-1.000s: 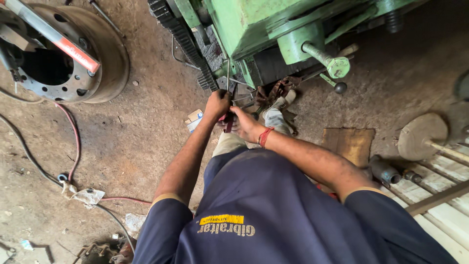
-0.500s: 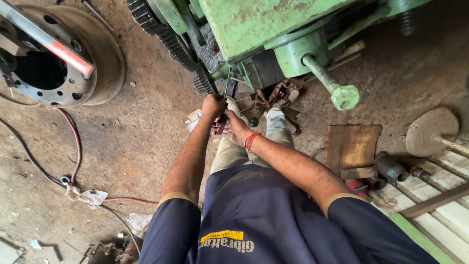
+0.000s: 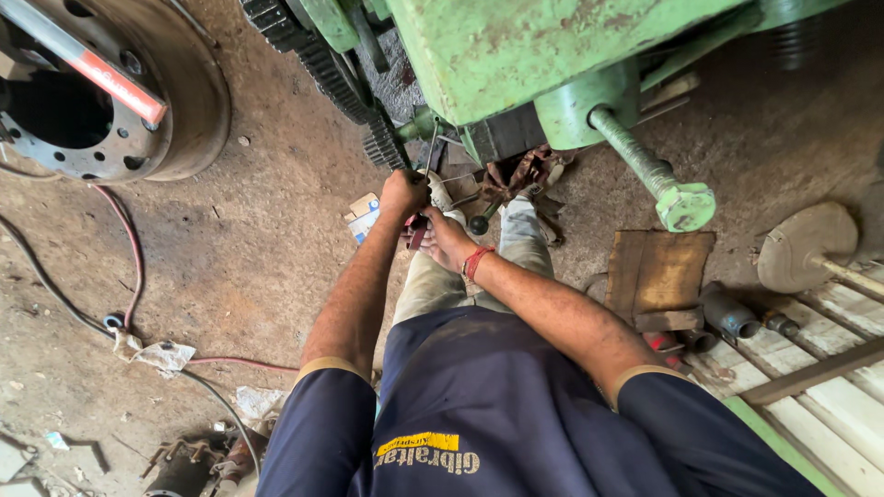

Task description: The person uses a small brush to apply lubricant to the teeth of a large gear assembly. They then use a red oil can with a long spout to apply oil to various points on the machine's exterior and into the gear housing.

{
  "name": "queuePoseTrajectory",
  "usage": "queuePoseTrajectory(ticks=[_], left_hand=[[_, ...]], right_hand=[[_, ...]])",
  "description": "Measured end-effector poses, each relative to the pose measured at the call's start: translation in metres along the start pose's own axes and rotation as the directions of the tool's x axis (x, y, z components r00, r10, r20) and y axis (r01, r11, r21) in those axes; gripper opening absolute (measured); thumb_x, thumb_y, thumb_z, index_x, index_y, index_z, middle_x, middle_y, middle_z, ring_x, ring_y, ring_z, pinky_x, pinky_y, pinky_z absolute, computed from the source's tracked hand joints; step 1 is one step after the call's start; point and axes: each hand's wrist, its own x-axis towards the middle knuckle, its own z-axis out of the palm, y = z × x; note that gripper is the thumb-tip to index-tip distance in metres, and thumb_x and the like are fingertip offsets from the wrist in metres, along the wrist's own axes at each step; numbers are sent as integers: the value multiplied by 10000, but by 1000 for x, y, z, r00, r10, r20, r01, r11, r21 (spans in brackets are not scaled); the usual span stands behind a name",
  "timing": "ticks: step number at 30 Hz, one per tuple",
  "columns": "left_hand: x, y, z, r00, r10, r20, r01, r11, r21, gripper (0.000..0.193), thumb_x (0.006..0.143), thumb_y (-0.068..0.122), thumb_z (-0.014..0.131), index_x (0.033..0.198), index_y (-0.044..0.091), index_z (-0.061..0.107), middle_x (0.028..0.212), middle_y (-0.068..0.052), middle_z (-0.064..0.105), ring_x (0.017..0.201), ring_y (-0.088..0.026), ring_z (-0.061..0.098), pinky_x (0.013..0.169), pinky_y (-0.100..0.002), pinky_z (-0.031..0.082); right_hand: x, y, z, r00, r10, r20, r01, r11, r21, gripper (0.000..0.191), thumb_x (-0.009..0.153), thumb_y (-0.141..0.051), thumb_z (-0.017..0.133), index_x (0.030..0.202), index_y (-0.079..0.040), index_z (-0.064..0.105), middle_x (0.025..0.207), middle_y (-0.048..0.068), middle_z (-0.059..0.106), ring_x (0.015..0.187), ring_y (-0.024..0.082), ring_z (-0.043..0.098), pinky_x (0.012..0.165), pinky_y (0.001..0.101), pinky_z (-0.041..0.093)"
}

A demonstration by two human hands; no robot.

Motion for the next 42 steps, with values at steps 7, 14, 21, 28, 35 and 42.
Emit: queuePoseTrajectory(ticks=[7, 14, 21, 28, 35, 42], left_hand=[[0, -1, 3, 997, 47, -55, -44, 997, 56, 286, 861, 308, 696, 1027, 94, 786, 944, -199, 760, 944, -343, 740, 882, -448, 569], [0, 2, 3, 997, 37, -60, -35, 998, 43, 301, 850, 335, 712, 1034, 110, 788, 1012, -200, 750, 993, -354, 722, 903, -448, 558], [0, 3, 8, 995, 61, -73, -57, 997, 58, 295, 830, 331, 713, 1006, 112, 801, 1008, -194, 748, 996, -362, 712, 909, -453, 550], [-2, 5, 6, 999, -12, -45, 12, 1000, 0, 300, 844, 312, 671, 997, 81, 785, 967, -200, 756, 973, -353, 730, 908, -449, 561], [0, 5, 10, 996, -45, -76, 44, 999, -8, 317, 819, 314, 680, 1007, 82, 786, 979, -203, 749, 978, -361, 723, 900, -451, 556], [0, 5, 10, 996, -55, -64, 56, 998, 14, 334, 840, 348, 679, 1021, 89, 788, 992, -218, 752, 998, -362, 728, 922, -447, 562]], right_hand=[[-3, -1, -2, 999, -26, -19, 25, 999, -32, 373, 996, -408, 537, 1020, -58, 663, 1013, 128, 734, 1003, 312, 729, 949, 408, 536], [0, 2, 0, 998, -66, -10, 65, 998, -26, 334, 1037, -330, 500, 1042, -27, 641, 965, 129, 719, 891, 287, 735, 875, 369, 587], [-5, 1, 5, 994, -94, -64, 83, 983, -162, 354, 1059, -348, 464, 1025, -32, 619, 922, 99, 704, 835, 232, 729, 822, 348, 573], [-18, -7, 17, 987, -147, -60, 133, 972, -191, 291, 1060, -300, 513, 1013, -35, 624, 918, 88, 697, 855, 216, 704, 846, 368, 565], [-28, -13, 25, 986, -138, -91, 116, 970, -212, 302, 1051, -332, 528, 1009, -52, 632, 894, 76, 706, 811, 205, 717, 786, 339, 561], [-32, -18, 25, 991, -102, -84, 87, 981, -172, 359, 1035, -346, 470, 995, -38, 649, 832, 98, 741, 709, 205, 733, 705, 333, 587]])
